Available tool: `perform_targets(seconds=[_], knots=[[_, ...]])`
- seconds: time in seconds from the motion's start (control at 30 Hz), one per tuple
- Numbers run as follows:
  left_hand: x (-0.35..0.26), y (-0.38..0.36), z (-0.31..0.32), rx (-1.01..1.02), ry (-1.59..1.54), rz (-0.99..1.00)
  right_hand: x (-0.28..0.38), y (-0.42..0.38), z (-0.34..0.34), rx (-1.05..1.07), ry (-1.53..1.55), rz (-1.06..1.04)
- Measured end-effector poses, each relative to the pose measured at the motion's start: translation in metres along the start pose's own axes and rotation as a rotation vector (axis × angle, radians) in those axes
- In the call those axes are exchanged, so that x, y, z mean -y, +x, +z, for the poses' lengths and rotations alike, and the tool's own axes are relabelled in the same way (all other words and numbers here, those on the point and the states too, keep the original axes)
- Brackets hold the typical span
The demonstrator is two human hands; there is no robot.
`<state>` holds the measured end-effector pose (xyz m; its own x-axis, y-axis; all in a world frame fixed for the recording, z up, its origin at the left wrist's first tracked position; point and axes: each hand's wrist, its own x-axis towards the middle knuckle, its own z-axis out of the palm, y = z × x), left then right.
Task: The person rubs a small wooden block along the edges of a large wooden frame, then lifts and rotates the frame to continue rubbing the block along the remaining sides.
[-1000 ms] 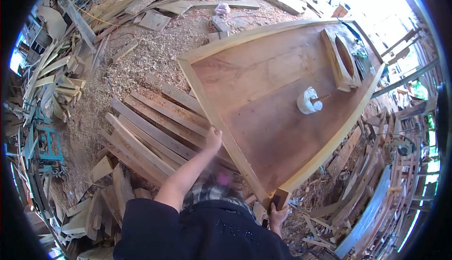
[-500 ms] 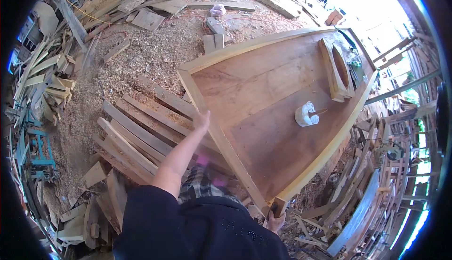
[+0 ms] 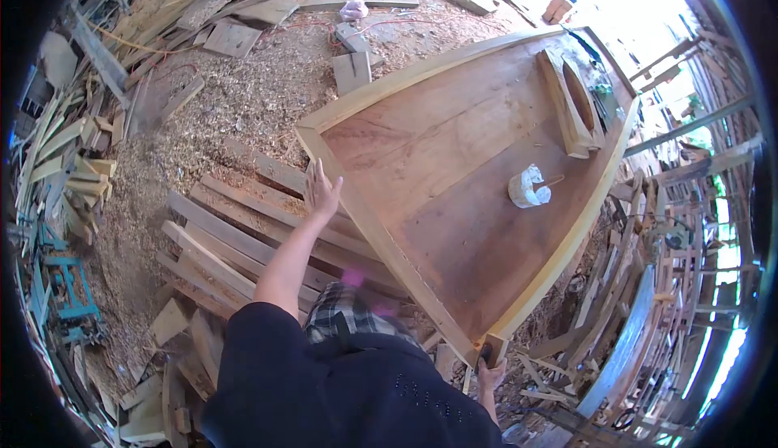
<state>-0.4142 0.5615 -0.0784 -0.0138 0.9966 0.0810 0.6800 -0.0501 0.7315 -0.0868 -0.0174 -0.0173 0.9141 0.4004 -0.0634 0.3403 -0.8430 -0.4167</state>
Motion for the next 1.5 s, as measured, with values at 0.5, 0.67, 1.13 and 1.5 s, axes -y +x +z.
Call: perform_targets(seconds=[0.5,0.67,1.13,1.5], knots=[[0.018,0.117,-0.008,0.306,0.439,0.023,0.019,-0.007,-0.003,-0.042,-0.142,0.107],[0.011,0.125,-0.002,0.268,0.469,-0.015,0.032,-0.011,-0.007,0.022,-0.144,0.175],[0.011,0.116,0.001,0.235,0.502,-0.054,0.026,-0.014,0.001,-0.022,-0.104,0.218],[0.005,0.113,0.003,0.237,0.600,-0.032,0.038,-0.015,-0.006,-0.033,-0.079,0.217]])
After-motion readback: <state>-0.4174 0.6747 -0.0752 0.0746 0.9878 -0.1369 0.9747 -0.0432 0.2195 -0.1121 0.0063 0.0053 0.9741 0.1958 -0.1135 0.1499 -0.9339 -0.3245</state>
